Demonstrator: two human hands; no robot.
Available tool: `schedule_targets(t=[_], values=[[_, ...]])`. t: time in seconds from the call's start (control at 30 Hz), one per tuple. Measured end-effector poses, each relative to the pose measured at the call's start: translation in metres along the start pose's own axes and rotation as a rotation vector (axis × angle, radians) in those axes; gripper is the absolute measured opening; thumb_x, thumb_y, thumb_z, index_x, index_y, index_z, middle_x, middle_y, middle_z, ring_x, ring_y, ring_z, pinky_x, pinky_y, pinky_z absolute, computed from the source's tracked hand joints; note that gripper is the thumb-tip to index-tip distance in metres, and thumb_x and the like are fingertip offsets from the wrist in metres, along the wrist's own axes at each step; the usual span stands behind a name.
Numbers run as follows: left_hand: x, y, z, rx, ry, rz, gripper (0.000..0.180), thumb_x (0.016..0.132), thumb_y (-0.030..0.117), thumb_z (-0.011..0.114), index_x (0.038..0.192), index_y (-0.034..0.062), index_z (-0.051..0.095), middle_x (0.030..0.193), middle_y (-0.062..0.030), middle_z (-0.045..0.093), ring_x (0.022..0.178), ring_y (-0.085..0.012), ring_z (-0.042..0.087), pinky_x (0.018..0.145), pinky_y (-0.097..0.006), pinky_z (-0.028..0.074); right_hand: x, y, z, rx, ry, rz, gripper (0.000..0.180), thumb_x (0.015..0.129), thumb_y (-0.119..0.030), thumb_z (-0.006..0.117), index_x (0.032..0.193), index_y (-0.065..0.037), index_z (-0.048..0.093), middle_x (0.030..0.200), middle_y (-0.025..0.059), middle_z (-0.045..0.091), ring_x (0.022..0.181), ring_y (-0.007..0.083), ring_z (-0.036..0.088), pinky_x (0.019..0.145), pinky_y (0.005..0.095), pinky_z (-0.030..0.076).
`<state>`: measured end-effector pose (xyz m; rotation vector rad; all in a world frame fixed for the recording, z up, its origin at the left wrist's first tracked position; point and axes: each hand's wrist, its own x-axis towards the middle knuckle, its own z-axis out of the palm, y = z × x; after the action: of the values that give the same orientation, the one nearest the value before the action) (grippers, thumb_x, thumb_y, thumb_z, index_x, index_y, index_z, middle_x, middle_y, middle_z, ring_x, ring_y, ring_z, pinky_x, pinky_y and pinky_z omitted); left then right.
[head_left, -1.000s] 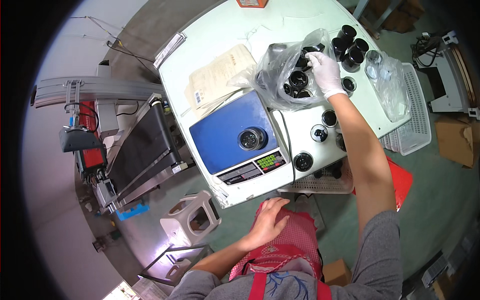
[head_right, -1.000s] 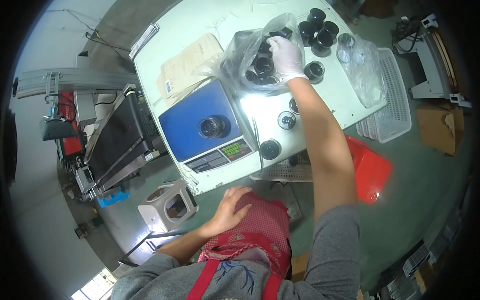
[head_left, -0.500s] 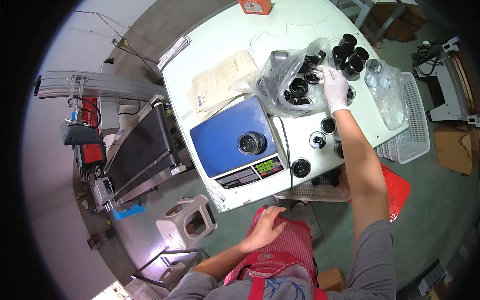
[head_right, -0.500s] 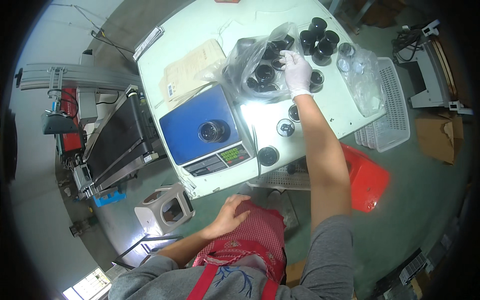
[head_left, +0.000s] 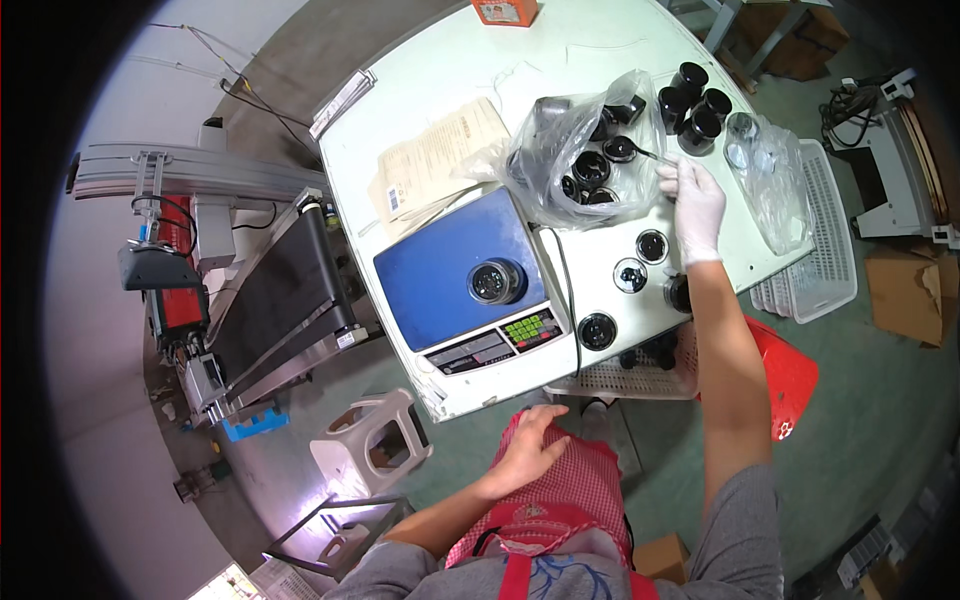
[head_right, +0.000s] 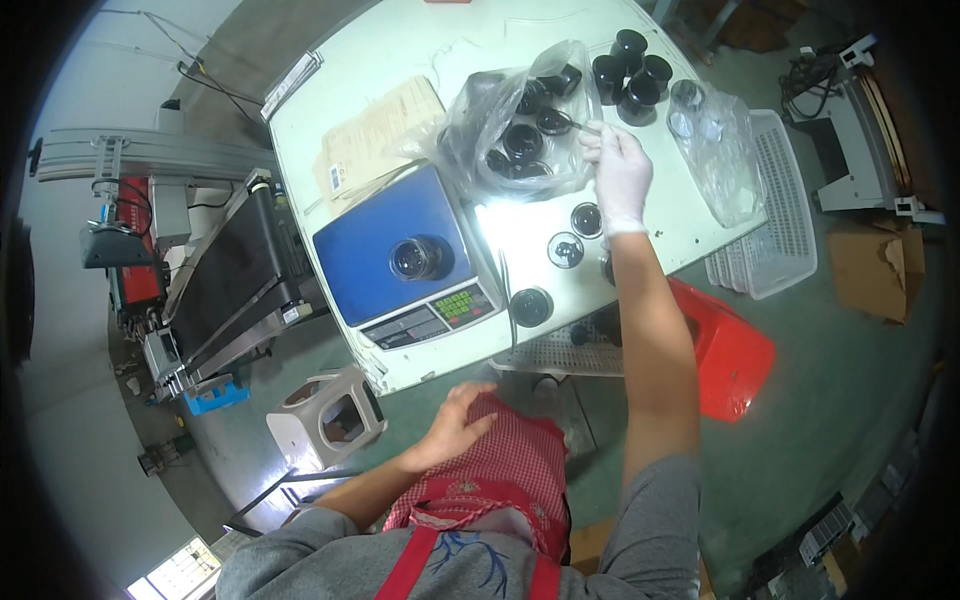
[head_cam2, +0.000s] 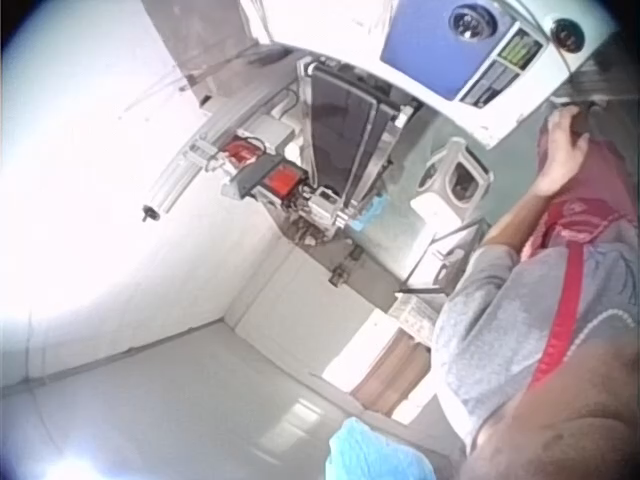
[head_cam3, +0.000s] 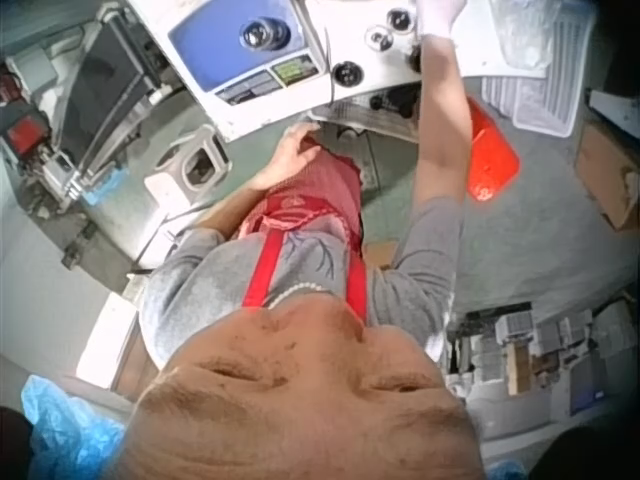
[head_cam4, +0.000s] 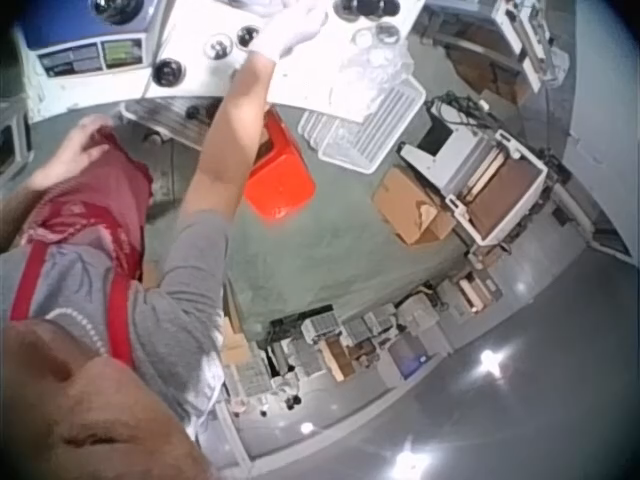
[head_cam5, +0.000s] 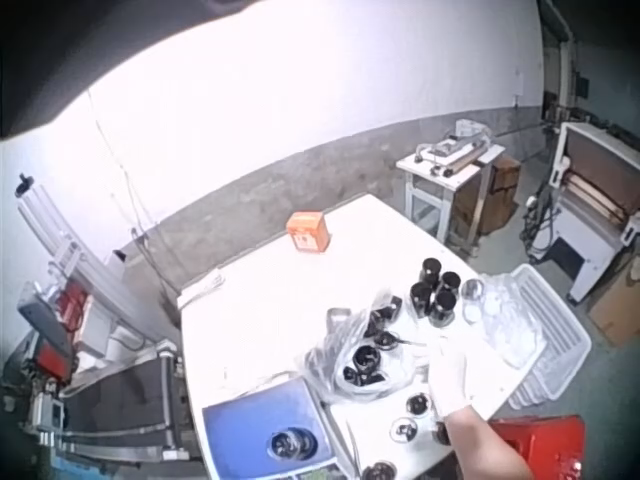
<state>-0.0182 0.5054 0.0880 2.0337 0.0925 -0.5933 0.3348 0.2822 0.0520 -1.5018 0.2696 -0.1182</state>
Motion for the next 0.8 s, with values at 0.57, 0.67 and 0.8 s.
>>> schedule_targets(t=[0.57,0.67,0.8], values=[[0.083,-0.041,0.079,-0.244,0.45,-0.075,0.081,0.077,0.002,0.081,0.147,0.0004,0.041,0.124,-0.0159,0.06,0.103,-0.0222,0.059,0.091,-0.035,0.053,-0.229,0.017,-0.078,-0.563,-0.441,-0.206,0.017,0.1,-0.012,0.06,0.11,-0.001,0.069,0.095,0.0111,0.073,0.083,0.0237,0.07,0.075,0.0338,0.055],[0.097,-0.038,0.09,-0.232,0.487,-0.093,0.082,0.076,0.002,0.081,0.147,0.0008,0.04,0.122,-0.0147,0.057,0.101,-0.0221,0.059,0.089,-0.035,0.054,-0.22,0.028,-0.074,-0.675,-0.487,-0.333,0.019,0.092,-0.007,0.063,0.11,-0.003,0.069,0.103,0.0137,0.073,0.091,0.0325,0.07,0.078,0.04,0.056],[0.112,-0.039,0.102,-0.167,0.531,-0.09,0.084,0.075,0.002,0.083,0.147,0.0009,0.04,0.118,-0.0135,0.049,0.097,-0.0241,0.058,0.085,-0.035,0.054,-0.213,0.035,-0.069,-0.892,-0.566,-0.511,0.024,0.089,-0.007,0.062,0.111,0.0,0.068,0.107,0.0125,0.071,0.092,0.0297,0.07,0.08,0.0396,0.056]])
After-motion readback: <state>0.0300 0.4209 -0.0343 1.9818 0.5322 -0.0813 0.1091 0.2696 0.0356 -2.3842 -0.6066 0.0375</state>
